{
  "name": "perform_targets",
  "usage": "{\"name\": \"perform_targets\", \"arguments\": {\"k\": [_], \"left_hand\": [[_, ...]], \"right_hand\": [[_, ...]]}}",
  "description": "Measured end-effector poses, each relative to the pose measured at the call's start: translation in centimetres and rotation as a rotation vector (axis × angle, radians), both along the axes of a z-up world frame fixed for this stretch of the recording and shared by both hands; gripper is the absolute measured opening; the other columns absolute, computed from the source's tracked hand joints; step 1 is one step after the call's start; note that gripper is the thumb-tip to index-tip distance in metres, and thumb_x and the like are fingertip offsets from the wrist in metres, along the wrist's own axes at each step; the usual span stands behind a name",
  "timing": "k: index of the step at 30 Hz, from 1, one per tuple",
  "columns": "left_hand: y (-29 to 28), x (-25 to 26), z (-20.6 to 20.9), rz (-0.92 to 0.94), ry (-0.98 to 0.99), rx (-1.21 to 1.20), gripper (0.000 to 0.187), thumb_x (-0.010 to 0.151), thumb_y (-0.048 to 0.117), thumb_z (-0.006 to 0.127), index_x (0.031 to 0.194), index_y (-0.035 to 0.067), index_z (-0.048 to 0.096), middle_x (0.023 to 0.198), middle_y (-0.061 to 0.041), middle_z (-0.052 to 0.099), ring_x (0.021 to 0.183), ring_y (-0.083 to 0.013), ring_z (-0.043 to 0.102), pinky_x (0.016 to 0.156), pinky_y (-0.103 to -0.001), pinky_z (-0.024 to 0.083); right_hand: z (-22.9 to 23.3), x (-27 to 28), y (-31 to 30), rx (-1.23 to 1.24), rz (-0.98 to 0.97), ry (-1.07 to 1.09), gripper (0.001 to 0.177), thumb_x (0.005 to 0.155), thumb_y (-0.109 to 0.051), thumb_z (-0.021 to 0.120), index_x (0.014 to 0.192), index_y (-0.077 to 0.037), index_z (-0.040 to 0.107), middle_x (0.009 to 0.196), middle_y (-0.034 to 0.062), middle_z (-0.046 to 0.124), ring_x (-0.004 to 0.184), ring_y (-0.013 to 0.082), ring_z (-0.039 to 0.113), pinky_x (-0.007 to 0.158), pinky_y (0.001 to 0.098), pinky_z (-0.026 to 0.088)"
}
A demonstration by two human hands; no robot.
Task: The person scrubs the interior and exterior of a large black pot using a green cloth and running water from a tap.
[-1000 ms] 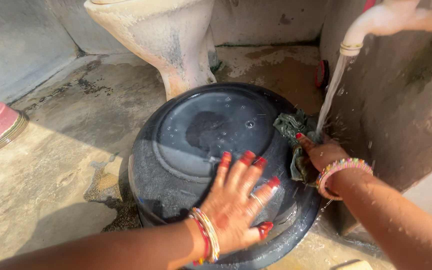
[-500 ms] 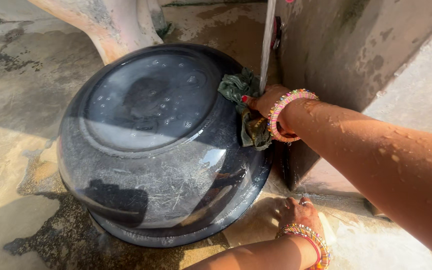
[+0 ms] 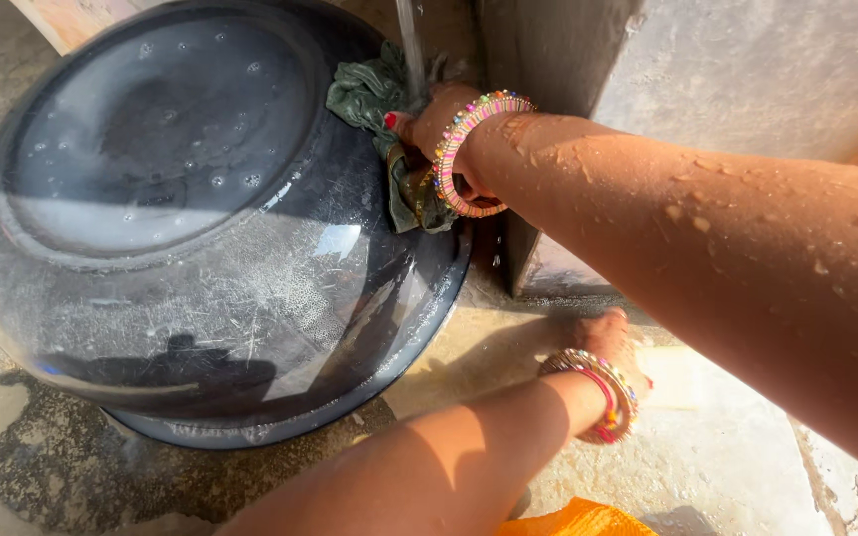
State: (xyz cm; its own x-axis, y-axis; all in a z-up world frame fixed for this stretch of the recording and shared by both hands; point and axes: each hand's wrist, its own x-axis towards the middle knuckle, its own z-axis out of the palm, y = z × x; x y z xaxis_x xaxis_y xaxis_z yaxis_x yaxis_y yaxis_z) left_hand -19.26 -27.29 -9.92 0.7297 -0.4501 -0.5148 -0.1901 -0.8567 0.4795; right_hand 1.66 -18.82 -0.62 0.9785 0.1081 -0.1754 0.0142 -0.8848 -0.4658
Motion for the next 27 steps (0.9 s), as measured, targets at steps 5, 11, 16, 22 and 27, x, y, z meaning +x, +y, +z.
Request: {"name": "perform_targets", "arguments": {"k": [5,11,16,22,27], "left_hand": [[2.6,-1.2,4.1,-0.39,-0.005,0.011,0.023,0.088,0.013,0.06,0.105,0.008,0.076,0.107,-0.018,0.073,0.102,-0.0338,0.07,0.086,-0.045,0.058],[10.8,4.7,11.3,-0.528,-0.132,0.099,0.021,0.082,0.013,0.063,0.097,0.01,0.078,0.099,-0.016,0.074,0.096,-0.0338,0.071,0.085,-0.044,0.057],[20.2,7.1,17.3,-0.419,-0.405,0.063,0.02,0.078,0.013,0.066,0.091,0.012,0.08,0.092,-0.015,0.075,0.091,-0.0338,0.071,0.084,-0.043,0.056],[31.0,4.6,19.4,-0.165,-0.926,-0.09,0.034,0.076,0.016,0.068,0.109,0.006,0.073,0.124,-0.017,0.067,0.122,-0.0369,0.059,0.104,-0.045,0.048],[30.6,6.4,15.1,0.223,-0.798,0.168,0.069,0.089,0.037,0.057,0.15,0.007,0.042,0.16,-0.024,0.031,0.149,-0.0423,0.024,0.115,-0.056,0.017]], "right_hand": [[-0.9,-0.1,-0.7,-0.171,0.114,-0.069,0.072,0.097,-0.058,0.058,0.15,-0.012,0.046,0.146,0.021,0.055,0.131,0.0395,0.056,0.106,0.0458,0.05],[-2.6,1.0,-1.3,0.053,-0.105,-0.03,0.085,0.086,-0.06,0.073,0.147,-0.005,0.05,0.144,0.0185,0.058,0.133,0.0324,0.056,0.111,0.0388,0.045],[-0.2,-1.8,-0.4,0.51,-0.35,0.071,0.083,0.074,-0.041,0.082,0.144,-0.007,0.052,0.135,0.0173,0.072,0.122,0.0257,0.072,0.101,0.0388,0.056],[7.1,-12.8,5.2,0.086,-0.212,-0.195,0.053,0.084,-0.034,0.072,0.136,-0.022,0.063,0.149,0.021,0.041,0.133,0.0469,0.043,0.114,0.0504,0.033],[7.4,-12.9,7.3,0.058,-0.079,-0.258,0.048,0.09,-0.038,0.063,0.136,-0.025,0.06,0.158,0.0101,0.038,0.144,0.0411,0.035,0.111,0.0613,0.029]]}}
